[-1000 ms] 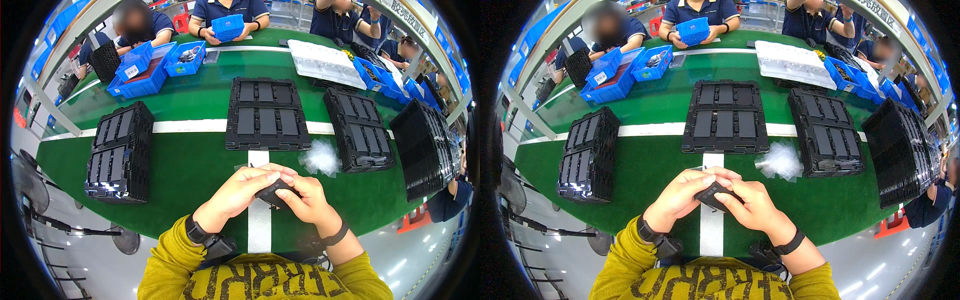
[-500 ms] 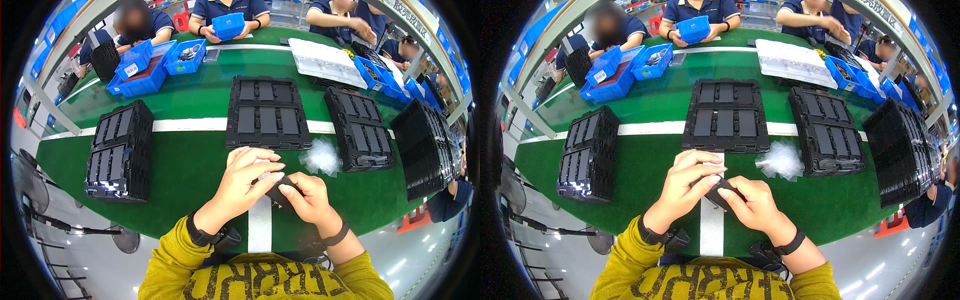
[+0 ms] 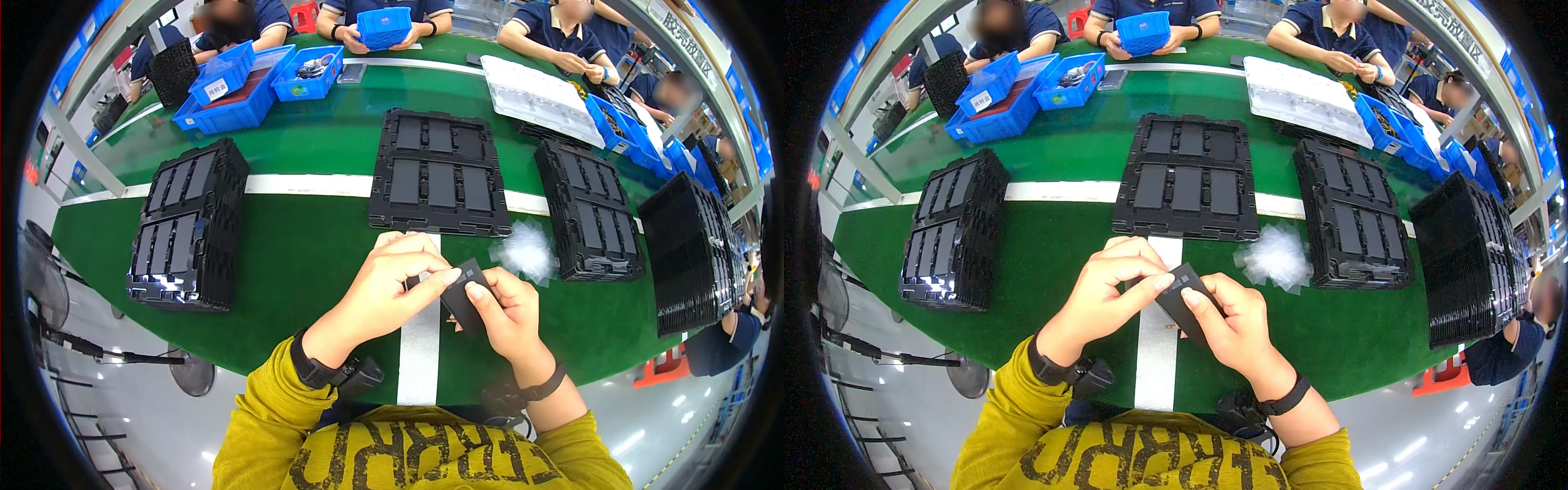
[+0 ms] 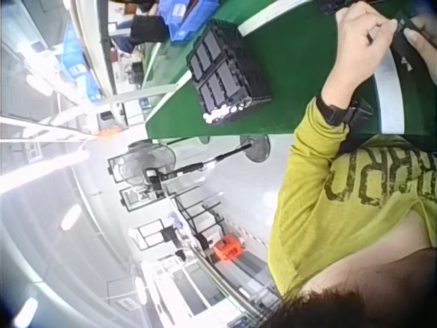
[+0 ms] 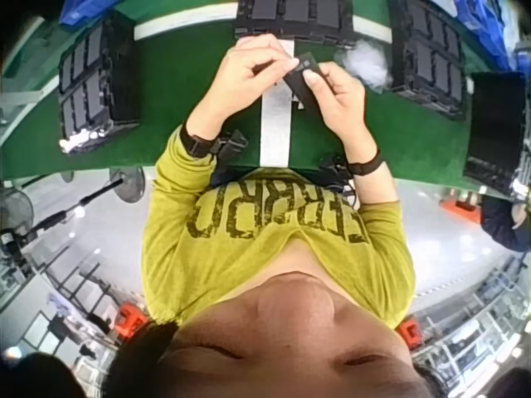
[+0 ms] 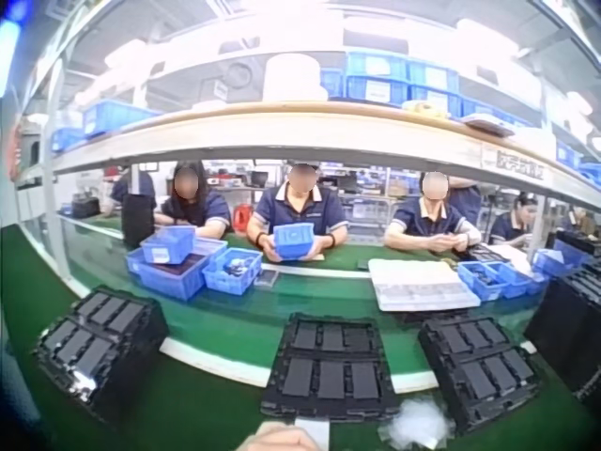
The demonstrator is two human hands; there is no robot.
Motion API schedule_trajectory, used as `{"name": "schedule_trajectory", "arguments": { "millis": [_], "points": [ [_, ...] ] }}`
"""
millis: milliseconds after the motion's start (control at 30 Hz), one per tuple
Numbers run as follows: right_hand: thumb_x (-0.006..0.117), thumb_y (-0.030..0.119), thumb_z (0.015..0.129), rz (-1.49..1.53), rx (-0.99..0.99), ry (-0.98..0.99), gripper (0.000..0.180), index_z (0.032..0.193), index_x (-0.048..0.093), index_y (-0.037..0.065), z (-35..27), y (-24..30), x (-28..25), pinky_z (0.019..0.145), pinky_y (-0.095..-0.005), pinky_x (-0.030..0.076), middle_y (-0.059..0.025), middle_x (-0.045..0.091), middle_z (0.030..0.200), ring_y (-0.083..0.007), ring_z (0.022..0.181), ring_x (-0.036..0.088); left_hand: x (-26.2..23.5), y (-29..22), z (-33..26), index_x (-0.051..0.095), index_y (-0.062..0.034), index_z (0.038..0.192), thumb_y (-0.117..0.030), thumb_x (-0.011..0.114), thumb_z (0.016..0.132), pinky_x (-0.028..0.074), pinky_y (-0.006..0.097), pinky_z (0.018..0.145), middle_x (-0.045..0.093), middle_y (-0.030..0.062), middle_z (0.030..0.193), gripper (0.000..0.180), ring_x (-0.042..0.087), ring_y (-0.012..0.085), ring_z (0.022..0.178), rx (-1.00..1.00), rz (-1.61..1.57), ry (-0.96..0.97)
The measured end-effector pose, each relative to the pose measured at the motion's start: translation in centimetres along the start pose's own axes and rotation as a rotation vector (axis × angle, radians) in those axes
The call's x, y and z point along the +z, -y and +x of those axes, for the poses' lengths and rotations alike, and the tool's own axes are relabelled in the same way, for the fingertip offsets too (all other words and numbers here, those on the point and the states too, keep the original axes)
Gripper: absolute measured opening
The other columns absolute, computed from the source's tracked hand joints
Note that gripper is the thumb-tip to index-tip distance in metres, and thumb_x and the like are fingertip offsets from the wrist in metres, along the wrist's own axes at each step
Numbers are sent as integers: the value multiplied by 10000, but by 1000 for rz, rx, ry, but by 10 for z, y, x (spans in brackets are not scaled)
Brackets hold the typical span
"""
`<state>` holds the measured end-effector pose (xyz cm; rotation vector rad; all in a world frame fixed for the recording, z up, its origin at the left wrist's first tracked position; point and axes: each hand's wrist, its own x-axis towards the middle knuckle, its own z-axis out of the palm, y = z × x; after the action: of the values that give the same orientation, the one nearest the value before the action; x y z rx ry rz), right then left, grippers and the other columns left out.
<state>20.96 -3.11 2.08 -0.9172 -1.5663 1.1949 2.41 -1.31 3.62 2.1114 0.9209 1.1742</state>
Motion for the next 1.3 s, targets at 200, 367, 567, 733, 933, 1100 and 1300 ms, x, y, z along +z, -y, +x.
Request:
{"name": "schedule_trajectory", "arguments": {
  "millis": [200, 367, 567, 733, 933, 1100, 1300],
  "points": [
    [517, 96, 889, 71, 54, 10, 121, 857, 551, -16, -1, 0, 0, 473, -218, 480, -72, 618, 671, -99, 538, 591, 6, 5, -2, 625, 22, 817, -118, 539, 861, 382, 250, 686, 550, 21, 745, 170, 496, 113, 708, -352, -729, -5],
    [495, 116, 901, 41, 28, 27, 153, 864, 536, -26, -4, -1, 2, 474, -235, 497, -100, 614, 688, -123, 536, 590, -6, 7, -3, 642, 22, 838, -133, 537, 868, 394, 249, 680, 550, 16, 777, 189, 491, 100, 739, -364, -744, 122],
    [523, 81, 887, 117, 39, -35, 115, 848, 551, -24, -5, 5, 5, 491, -206, 478, -76, 623, 680, -89, 550, 587, -8, 3, -3, 629, 44, 837, -54, 549, 838, 416, 268, 703, 574, 63, 845, 126, 515, 137, 776, -200, -481, 149],
    [537, 75, 877, 142, 87, 8, 92, 854, 569, -8, -3, 7, 3, 487, -202, 471, -60, 622, 663, -80, 549, 586, -8, 5, -4, 624, 27, 809, -53, 573, 813, 425, 286, 712, 579, 72, 819, 94, 536, 169, 770, -92, -406, 103],
    [589, 76, 836, -127, -39, 105, 77, 790, 588, 15, -3, 1, 0, 455, -209, 413, -25, 586, 580, -55, 499, 537, 0, 2, 1, 590, -26, 726, -60, 607, 774, 396, 293, 693, 575, 47, 750, 60, 535, 163, 712, -60, -301, 48],
    [613, 69, 807, -258, -121, 116, 69, 771, 584, 17, -1, 2, 3, 427, -237, 382, -53, 543, 543, -100, 448, 514, 2, 5, -2, 565, -67, 671, -74, 628, 756, 330, 282, 661, 549, 14, 668, 106, 511, 144, 639, 20, -65, -2],
    [629, 52, 785, -377, -212, 106, 67, 765, 579, 12, -1, 6, 3, 416, -257, 379, -81, 529, 532, -144, 425, 517, 4, 9, -2, 552, -58, 666, -71, 605, 784, 334, 288, 671, 532, 16, 654, 130, 497, 142, 623, -42, -129, 27]
  ]
}}
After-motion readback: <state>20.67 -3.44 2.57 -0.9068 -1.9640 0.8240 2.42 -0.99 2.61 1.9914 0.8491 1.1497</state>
